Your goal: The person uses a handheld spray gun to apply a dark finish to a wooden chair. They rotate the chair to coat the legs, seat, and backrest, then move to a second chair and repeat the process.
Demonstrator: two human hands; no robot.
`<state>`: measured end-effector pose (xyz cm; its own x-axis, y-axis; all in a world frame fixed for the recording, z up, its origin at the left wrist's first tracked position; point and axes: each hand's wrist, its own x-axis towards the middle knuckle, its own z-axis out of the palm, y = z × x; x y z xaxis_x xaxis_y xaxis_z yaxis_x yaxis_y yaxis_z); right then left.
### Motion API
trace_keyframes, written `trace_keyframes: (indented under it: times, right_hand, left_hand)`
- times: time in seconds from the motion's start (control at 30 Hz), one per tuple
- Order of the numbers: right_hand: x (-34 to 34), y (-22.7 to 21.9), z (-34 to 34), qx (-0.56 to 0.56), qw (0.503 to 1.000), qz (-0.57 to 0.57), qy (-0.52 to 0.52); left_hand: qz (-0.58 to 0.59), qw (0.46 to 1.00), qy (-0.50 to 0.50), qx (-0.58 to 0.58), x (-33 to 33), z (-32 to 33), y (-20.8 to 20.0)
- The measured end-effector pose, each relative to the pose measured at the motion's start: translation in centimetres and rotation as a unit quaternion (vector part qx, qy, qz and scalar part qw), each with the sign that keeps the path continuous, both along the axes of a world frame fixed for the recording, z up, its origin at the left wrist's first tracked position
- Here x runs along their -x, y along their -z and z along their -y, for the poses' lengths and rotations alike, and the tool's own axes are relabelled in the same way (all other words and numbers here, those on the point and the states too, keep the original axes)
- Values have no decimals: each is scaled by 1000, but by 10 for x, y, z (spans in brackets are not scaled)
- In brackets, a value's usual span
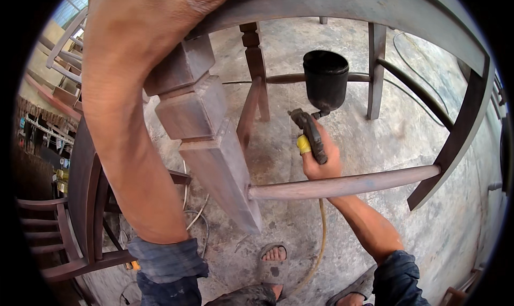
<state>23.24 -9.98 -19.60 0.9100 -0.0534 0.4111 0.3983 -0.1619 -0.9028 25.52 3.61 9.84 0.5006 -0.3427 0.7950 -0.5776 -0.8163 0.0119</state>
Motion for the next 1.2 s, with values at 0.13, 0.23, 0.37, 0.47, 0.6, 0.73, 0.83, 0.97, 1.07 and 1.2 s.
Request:
trace_keyframes:
  times: [0.13, 0.23, 0.37, 0.47, 0.6, 0.73, 0.83, 0.97, 1.07, 1.2]
  right_hand:
    - [11, 12, -10, -9, 999, -35, 6]
    - [9, 19, -16, -38, 999, -20, 4]
    - [13, 19, -16, -25, 996, -82, -16]
    - [22, 21, -10, -9, 991, -116, -66]
    - [37, 36, -2, 32, 990, -97, -93]
    - [49, 60, -8, 82, 986, -123, -78]
    - [52, 63, -9, 71, 980, -164, -93]
    - [42, 56, -11, 29, 991, -112, -71]
    - [36, 40, -14, -9, 992, -105, -69]
    - [29, 25, -15, -62, 986, -128, -88]
  left_hand:
    - [-97, 991, 69, 58, -1, -10, -16]
    - [-24, 998, 45, 47, -10, -8, -1]
    - [-28, 999, 25, 24, -11, -7, -6]
    - [-71, 995, 57, 46, -16, -16, -12]
    - [-51, 997, 56, 29, -18, -17, -9]
    - [-2, 998, 56, -6, -19, -17, -2]
    - [-47, 996, 67, 24, -18, -16, -8]
    - [-51, 997, 63, 21, -16, -13, -8]
    - [-40, 998, 41, 14, -14, -9, -6]
    - [-42, 998, 37, 5, -12, -11, -8]
